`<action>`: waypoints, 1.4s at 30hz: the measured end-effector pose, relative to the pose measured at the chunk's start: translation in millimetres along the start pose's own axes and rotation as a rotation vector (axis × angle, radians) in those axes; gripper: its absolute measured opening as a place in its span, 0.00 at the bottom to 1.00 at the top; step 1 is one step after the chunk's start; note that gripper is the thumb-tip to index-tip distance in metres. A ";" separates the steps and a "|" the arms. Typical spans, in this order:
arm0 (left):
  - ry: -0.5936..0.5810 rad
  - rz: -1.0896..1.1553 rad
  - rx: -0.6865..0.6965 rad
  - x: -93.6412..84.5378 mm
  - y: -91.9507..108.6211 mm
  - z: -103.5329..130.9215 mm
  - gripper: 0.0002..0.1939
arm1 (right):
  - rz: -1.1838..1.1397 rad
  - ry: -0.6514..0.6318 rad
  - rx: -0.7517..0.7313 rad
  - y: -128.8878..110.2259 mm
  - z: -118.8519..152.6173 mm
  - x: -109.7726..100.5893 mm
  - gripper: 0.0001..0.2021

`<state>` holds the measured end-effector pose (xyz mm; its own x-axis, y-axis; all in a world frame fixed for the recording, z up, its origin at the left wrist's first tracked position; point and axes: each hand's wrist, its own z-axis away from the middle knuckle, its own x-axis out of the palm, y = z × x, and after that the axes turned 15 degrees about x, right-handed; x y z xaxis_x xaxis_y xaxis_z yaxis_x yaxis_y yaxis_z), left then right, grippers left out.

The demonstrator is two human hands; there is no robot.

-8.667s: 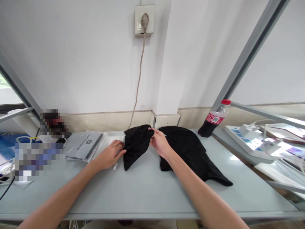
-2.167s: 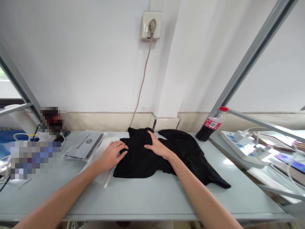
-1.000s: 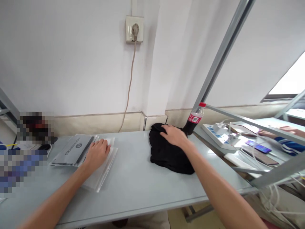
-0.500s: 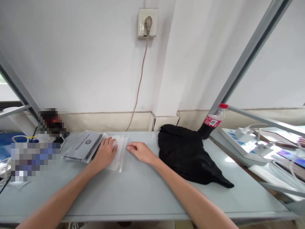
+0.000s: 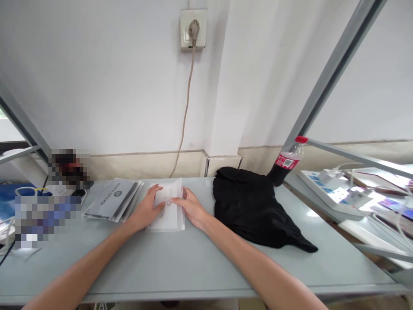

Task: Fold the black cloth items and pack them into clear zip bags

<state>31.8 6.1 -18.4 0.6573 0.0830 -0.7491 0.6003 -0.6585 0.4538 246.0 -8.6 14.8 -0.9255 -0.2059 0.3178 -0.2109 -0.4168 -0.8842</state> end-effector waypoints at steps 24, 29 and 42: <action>0.261 0.239 -0.165 -5.2 33.5 -12.3 0.18 | 0.547 0.296 -0.419 12.2 -16.6 -8.6 0.23; 0.055 -0.159 -0.284 -18.9 6.1 -8.7 0.26 | 0.680 0.328 -0.276 11.4 -22.7 -18.4 0.17; -0.115 -0.949 -0.212 -72.6 23.2 -4.7 0.18 | 0.948 0.311 -0.330 4.9 -11.4 -13.8 0.12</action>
<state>0.1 -11.6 48.7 -0.1830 0.4279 -0.8851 0.9334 -0.2071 -0.2931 254.1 2.3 2.1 -0.7865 -0.0656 -0.6141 0.6105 0.0676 -0.7891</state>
